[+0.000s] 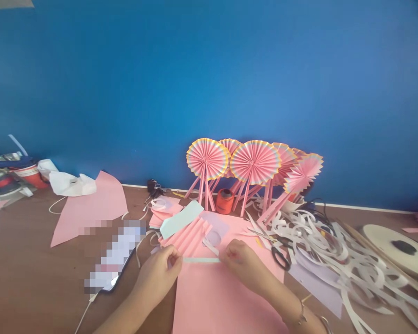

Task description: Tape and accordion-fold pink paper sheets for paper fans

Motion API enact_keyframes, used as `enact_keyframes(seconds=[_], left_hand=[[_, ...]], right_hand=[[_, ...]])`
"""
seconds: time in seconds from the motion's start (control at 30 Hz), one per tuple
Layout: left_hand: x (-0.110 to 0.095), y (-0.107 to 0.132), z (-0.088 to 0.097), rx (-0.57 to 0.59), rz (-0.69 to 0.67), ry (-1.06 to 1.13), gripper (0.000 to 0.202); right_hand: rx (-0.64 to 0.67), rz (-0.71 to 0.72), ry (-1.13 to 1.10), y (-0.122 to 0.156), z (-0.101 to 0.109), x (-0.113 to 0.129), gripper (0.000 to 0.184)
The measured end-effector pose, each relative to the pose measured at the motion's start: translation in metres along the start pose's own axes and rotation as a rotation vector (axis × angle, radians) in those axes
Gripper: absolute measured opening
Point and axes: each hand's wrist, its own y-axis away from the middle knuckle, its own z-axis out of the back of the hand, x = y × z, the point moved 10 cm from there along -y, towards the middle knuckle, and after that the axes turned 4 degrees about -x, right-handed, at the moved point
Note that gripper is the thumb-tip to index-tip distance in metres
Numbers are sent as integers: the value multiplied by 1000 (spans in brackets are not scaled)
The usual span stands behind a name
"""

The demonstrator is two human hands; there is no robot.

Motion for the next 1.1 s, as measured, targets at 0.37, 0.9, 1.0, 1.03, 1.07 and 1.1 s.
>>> enact_keyframes(seconds=[0.37, 0.9, 1.0, 1.03, 1.07, 1.1], left_hand=[[-3, 0, -7, 7, 12, -181, 17], [-13, 11, -27, 63, -123, -104, 17], [-14, 12, -26, 57, -123, -72, 18], [-14, 12, -25, 58, -121, -70, 17], [-14, 12, -24, 55, -122, -72, 17], [-14, 12, -23, 50, -128, -74, 16]], right_hand=[[10, -23, 144, -1, -10, -11, 18], [189, -95, 295, 11, 7, -10, 19], [179, -94, 296, 16, 17, -1, 21], [192, -108, 287, 18, 17, -1, 22], [210, -126, 278, 20, 16, -1, 22], [220, -137, 274, 21, 15, -2, 23]])
